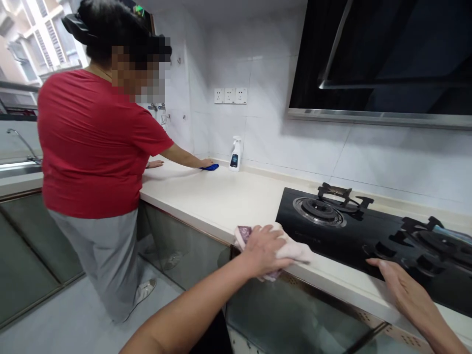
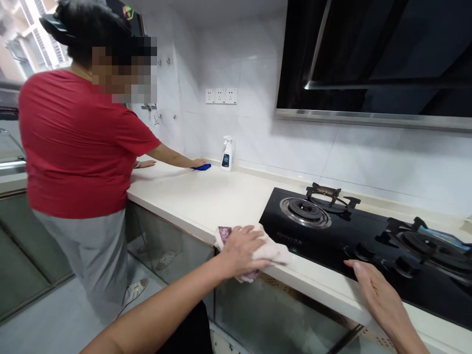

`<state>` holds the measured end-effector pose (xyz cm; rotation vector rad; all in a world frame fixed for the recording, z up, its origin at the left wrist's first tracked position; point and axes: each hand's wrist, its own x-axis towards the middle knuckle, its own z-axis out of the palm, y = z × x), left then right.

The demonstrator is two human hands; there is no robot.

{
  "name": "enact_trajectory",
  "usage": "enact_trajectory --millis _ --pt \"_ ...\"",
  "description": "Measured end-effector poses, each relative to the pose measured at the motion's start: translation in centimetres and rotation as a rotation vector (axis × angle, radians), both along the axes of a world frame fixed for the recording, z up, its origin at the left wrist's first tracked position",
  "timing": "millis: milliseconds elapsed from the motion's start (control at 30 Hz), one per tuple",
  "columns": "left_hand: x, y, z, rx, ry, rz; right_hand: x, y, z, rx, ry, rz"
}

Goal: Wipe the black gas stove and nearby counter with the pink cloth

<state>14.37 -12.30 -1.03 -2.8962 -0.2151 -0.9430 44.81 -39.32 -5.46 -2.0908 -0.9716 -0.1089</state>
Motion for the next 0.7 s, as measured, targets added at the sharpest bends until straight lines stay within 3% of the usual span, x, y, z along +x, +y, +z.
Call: enact_trajectory --millis 233,433,567,700 --pt "-6.4 7.6 -0.1 -0.011 -0.094 0.27 0.2 0.6 0.0 -0.039 -0.068 0.033" --pt "-10.9 11.7 -0.4 -0.141 -0.213 0.681 0.6 0.5 -1.1 -0.054 -0.217 0.053" --pt "-10.9 11.0 -0.5 -0.183 -0.223 0.769 0.6 1.1 -0.5 -0.06 -0.225 0.033" --pt "-9.1 7.2 -1.1 -0.123 -0.143 0.601 0.3 3.2 0.2 -0.128 -0.215 0.177"
